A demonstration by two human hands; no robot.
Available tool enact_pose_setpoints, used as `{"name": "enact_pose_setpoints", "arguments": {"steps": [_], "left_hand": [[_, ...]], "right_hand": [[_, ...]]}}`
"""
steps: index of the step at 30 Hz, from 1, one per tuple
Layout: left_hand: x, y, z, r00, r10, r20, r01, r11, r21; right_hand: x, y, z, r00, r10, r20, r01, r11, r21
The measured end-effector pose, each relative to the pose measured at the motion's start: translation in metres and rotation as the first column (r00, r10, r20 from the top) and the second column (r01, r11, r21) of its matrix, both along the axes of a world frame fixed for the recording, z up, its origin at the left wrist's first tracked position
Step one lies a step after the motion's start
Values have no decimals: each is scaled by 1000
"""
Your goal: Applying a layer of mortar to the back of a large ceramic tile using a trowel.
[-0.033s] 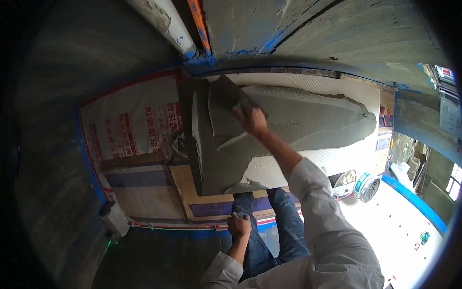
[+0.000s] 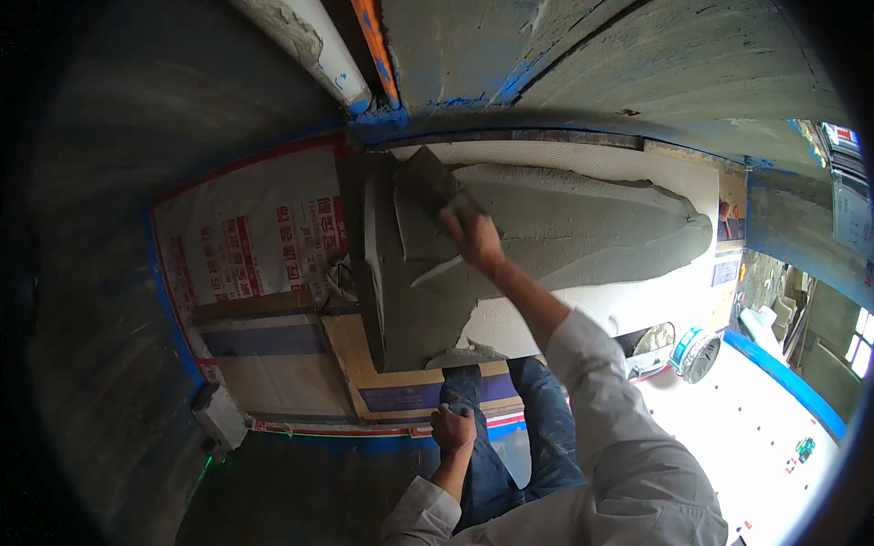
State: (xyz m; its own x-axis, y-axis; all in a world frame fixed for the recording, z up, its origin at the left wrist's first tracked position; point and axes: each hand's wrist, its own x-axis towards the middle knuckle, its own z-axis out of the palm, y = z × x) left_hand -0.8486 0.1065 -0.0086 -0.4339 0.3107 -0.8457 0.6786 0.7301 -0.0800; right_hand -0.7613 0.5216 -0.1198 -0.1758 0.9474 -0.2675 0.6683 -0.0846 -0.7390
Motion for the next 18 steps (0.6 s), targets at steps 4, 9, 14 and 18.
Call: {"name": "enact_pose_setpoints", "arguments": {"steps": [4,9,14,18], "left_hand": [[-5,-2,2,997,-24,-75,20,998,-54],[16,0,0,995,-62,-77,64,998,14],[48,9,5,988,-67,-136,65,998,-18],[108,13,-1,980,-91,-177,88,996,-24]], "right_hand": [[-70,-33,49,934,-142,-328,22,939,-343],[-87,-10,-2,1000,-20,-1,20,993,-116],[1,-26,-3,979,-188,78,196,975,-108],[140,-26,-9,959,-232,165,242,969,-45]]}}
